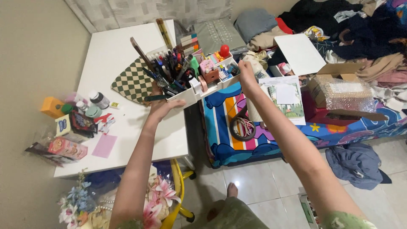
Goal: Organizing a cluttered desk by inspecting, folding, and relocating various items like stationery, boxes, and containers to different storage spots.
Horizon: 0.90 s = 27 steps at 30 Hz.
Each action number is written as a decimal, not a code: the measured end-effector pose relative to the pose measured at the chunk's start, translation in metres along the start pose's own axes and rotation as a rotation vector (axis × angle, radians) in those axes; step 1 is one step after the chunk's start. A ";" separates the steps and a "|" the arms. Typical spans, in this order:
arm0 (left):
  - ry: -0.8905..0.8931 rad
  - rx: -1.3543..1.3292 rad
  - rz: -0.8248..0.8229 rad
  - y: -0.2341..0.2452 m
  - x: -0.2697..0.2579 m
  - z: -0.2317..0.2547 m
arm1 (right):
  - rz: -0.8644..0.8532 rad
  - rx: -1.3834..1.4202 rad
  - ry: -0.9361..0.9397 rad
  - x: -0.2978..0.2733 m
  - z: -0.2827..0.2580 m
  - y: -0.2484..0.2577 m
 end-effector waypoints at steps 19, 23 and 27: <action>-0.003 -0.052 -0.111 -0.220 0.164 0.011 | -0.227 0.048 -0.288 0.261 0.061 0.043; 0.387 0.202 -0.214 -0.244 0.149 0.004 | -0.218 0.092 -0.395 0.288 0.135 0.053; 0.181 0.082 -0.240 -0.276 0.183 -0.119 | -0.193 0.041 -0.474 0.240 0.119 0.055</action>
Point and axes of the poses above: each hand's wrist, its own x-axis towards the middle knuckle, its own y-axis out of the back of the hand, z = x × y, the point moved 9 cm from there along x, towards the middle knuckle, and after that the axes turned 13 degrees about z, right-handed, at the moved point
